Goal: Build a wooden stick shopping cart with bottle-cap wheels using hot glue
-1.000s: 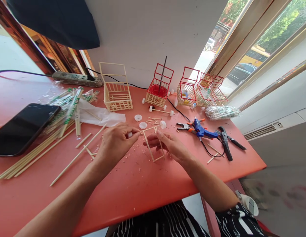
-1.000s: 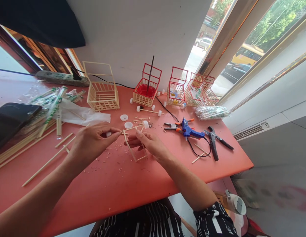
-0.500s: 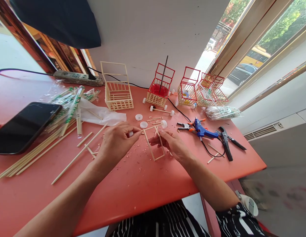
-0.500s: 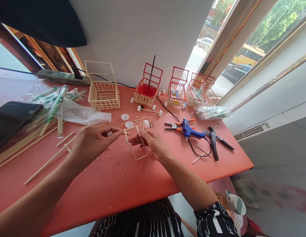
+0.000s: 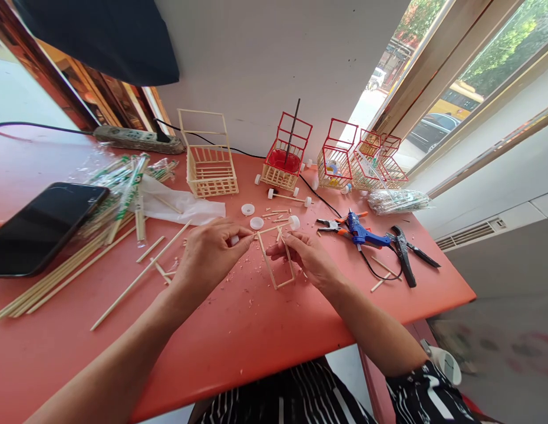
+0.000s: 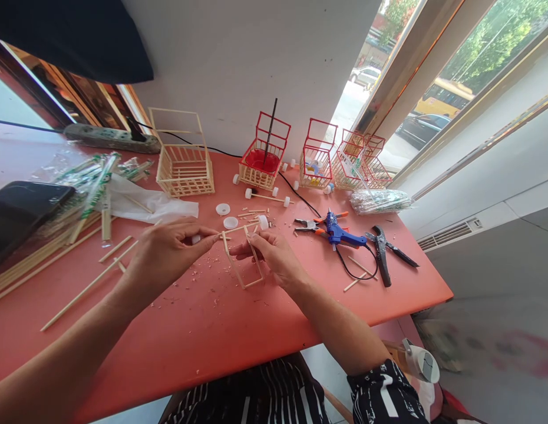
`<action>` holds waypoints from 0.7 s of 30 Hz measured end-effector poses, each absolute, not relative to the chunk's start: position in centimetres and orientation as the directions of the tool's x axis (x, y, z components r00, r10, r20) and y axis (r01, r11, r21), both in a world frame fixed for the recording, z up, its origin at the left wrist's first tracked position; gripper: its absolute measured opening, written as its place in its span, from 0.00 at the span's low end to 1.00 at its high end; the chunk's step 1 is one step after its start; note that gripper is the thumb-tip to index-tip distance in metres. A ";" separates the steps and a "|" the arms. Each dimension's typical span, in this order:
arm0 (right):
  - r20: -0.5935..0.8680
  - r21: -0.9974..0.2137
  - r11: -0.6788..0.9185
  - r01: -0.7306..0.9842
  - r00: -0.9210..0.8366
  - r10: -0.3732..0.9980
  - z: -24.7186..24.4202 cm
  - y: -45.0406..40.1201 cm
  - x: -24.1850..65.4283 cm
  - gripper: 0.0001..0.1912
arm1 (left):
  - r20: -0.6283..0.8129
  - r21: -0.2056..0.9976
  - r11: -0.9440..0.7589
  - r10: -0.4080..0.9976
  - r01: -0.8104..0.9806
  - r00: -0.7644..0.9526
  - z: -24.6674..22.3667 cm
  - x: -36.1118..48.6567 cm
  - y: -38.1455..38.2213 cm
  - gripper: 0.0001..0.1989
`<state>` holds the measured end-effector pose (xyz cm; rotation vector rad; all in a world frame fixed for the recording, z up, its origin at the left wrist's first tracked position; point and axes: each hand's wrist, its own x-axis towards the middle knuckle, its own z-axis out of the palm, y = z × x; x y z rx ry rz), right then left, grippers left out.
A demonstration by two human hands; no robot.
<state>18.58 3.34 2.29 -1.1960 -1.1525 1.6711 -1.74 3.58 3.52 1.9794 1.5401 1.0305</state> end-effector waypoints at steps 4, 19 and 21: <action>-0.264 -0.950 -0.298 -0.094 -0.266 0.927 2.3 3.3 18.5 0.20 | 0.297 0.723 -0.302 0.948 0.622 0.115 3.4 -1.8 3.6 0.12; -0.249 -0.952 -0.285 -0.112 -0.262 0.932 2.1 3.2 18.4 0.19 | 0.297 0.727 -0.302 0.948 0.616 0.114 3.4 -1.8 3.5 0.12; -0.249 -0.953 -0.285 -0.106 -0.262 0.932 2.1 3.2 18.5 0.19 | 0.297 0.726 -0.303 0.948 0.617 0.115 3.5 -1.7 3.5 0.11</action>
